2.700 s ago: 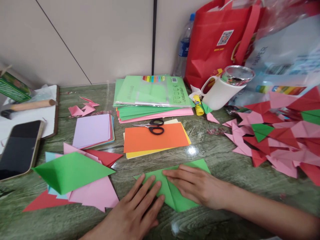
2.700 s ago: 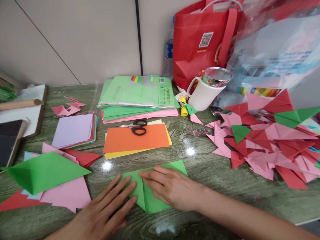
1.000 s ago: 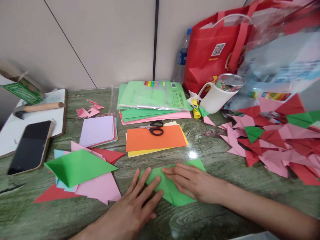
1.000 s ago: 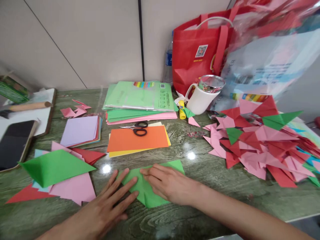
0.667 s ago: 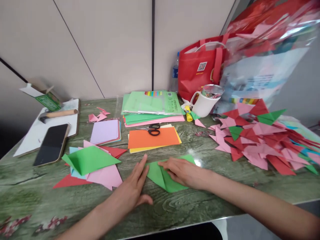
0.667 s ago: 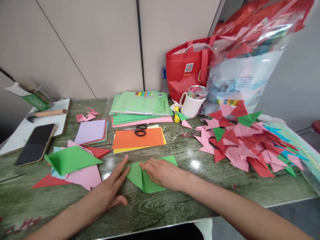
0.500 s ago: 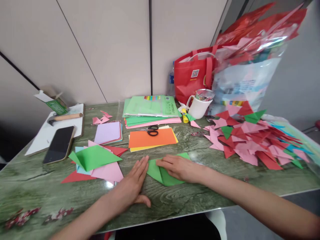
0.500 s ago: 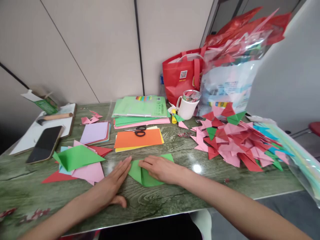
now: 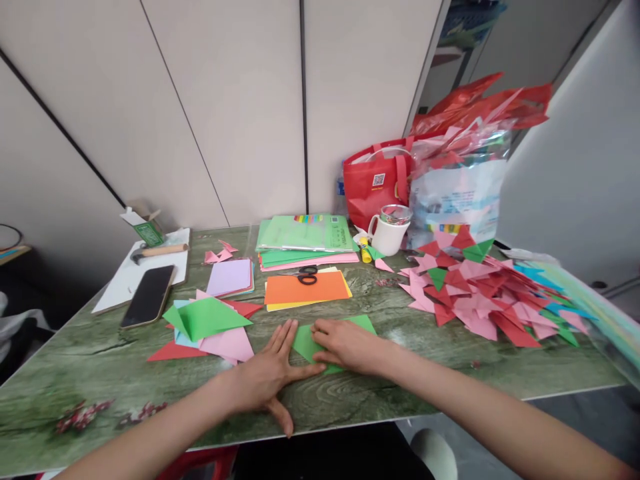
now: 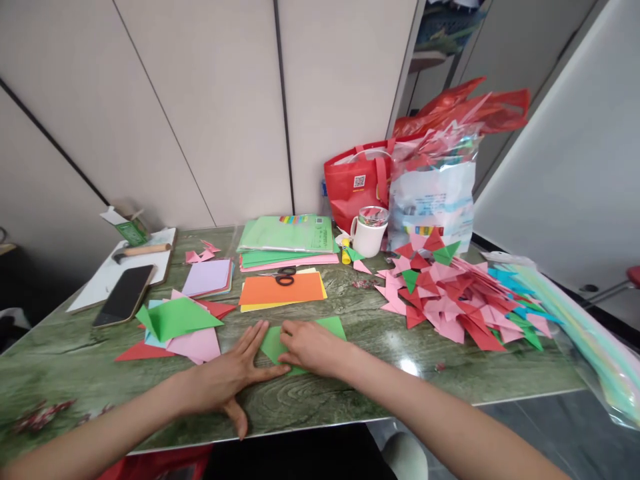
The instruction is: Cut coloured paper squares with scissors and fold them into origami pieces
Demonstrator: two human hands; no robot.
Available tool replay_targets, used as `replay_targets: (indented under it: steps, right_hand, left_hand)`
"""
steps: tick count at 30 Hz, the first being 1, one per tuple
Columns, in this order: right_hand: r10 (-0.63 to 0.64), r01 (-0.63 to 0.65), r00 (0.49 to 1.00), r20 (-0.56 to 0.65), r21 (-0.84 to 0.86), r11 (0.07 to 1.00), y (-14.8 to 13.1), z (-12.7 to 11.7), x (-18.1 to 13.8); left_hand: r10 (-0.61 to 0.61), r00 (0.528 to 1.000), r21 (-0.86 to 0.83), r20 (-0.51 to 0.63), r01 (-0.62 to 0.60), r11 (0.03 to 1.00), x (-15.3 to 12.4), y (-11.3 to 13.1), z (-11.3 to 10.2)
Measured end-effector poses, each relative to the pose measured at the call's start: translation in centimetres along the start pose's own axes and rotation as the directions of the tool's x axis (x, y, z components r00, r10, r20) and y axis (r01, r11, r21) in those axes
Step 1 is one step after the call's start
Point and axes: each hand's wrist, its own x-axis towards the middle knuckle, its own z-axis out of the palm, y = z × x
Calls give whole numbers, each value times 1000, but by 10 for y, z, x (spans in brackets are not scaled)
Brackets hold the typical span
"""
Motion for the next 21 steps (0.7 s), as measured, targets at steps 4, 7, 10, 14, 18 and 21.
replay_targets:
  steps: [4, 7, 10, 14, 18, 21]
  right_hand:
    - [76, -78, 997, -24, -62, 995, -10, 6, 2]
    - [118, -122, 991, -59, -73, 990, -13, 13, 2]
    - [150, -156, 985, -83, -72, 985, -14, 15, 2]
    - [173, -179, 981, -92, -61, 982, -15, 14, 2]
    - [151, -157, 982, -109, -47, 986, -14, 14, 0]
    - [137, -140, 984, -111, -23, 990, -11, 15, -1]
  left_hand:
    - [24, 1000, -68, 3, -24, 997, -6, -2, -5]
    - [-12, 1000, -154, 10, 13, 988, -15, -1, -10]
    - [-108, 994, -225, -36, 97, 970, -20, -3, -5]
    - [-169, 976, -38, -140, 165, 986, -16, -9, 14]
    - [-192, 960, 170, -205, 228, 959, -8, -11, 28]
    - [-243, 926, 241, -288, 316, 918, -6, -10, 35]
